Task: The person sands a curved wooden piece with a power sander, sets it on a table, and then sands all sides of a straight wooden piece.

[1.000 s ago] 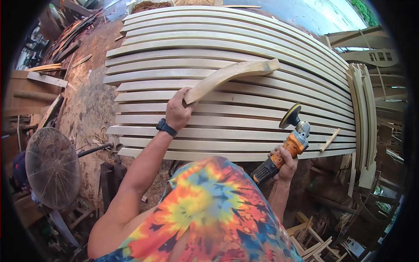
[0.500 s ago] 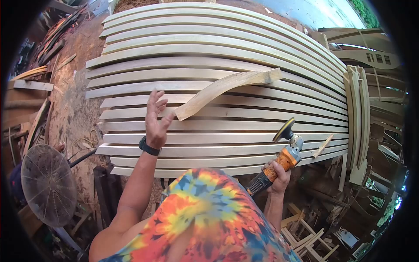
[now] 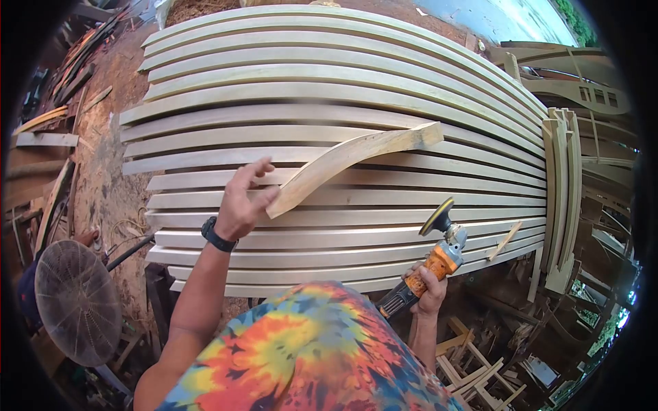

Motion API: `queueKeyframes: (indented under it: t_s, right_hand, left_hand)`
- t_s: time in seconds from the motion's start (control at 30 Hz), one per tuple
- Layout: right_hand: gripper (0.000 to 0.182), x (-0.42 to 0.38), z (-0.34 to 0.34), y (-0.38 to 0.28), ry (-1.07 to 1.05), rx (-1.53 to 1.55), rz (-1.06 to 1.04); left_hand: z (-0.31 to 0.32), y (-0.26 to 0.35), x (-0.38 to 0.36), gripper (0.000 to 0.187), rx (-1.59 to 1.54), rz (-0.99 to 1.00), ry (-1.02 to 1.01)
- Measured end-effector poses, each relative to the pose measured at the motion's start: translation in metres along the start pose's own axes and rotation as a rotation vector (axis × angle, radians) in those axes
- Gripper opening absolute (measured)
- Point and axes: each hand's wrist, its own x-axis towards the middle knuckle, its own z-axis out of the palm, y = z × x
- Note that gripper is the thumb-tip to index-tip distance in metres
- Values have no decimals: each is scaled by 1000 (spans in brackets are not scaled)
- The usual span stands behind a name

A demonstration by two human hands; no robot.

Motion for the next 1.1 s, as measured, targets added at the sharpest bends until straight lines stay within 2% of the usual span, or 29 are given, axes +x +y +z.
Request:
queueKeyframes:
  t_s: [0.07, 0.1, 0.17, 0.27, 0.33, 0.4, 0.6, 0.67, 0.73, 0.83, 0.87, 0.93, 1.03, 1.1]
  right_hand:
    - [52, 2, 0, 1, 5, -7, 16]
    - [51, 4, -1, 2, 5, -12, 19]
    - [51, 8, -3, 4, 1, -8, 6]
    - [49, 7, 0, 3, -11, 10, -19]
    - [47, 2, 0, 6, -19, 24, -37]
    - [44, -3, -2, 10, -10, 18, -64]
    - [39, -11, -13, 18, 12, 60, -150]
    - [37, -15, -15, 16, 41, 89, -160]
    - [33, -19, -19, 13, 58, 19, -171]
    - [31, -21, -33, 6, 73, -91, -196]
    - [31, -24, -37, 2, 74, -179, -225]
    - [30, -28, -43, -8, 86, -255, -259]
    - [31, -34, -51, -17, 121, -296, -184]
    - [31, -33, -53, -22, 111, -407, -252]
  left_hand:
    - [11, 4, 3, 79, 242, 149, -73]
    - [16, 12, 8, 79, 243, 159, -75]
    - [27, 31, 21, 85, 516, 137, -200]
    - [44, 37, 50, 89, 610, 158, -264]
    - [51, 32, 62, 91, 559, 123, -310]
    - [52, 34, 61, 96, 584, 243, -278]
    - [77, 29, 33, 104, 595, 373, -242]
    - [85, 27, 32, 108, 609, 235, -193]
    - [89, 22, 28, 108, 563, 261, -125]
    - [73, 17, 16, 98, 619, 477, -17]
    - [63, 19, 7, 98, 625, 435, -61]
    - [45, 18, -14, 96, 616, 517, -93]
    - [24, 10, -52, 97, 665, 549, -135]
    - [20, 5, -69, 97, 685, 568, -151]
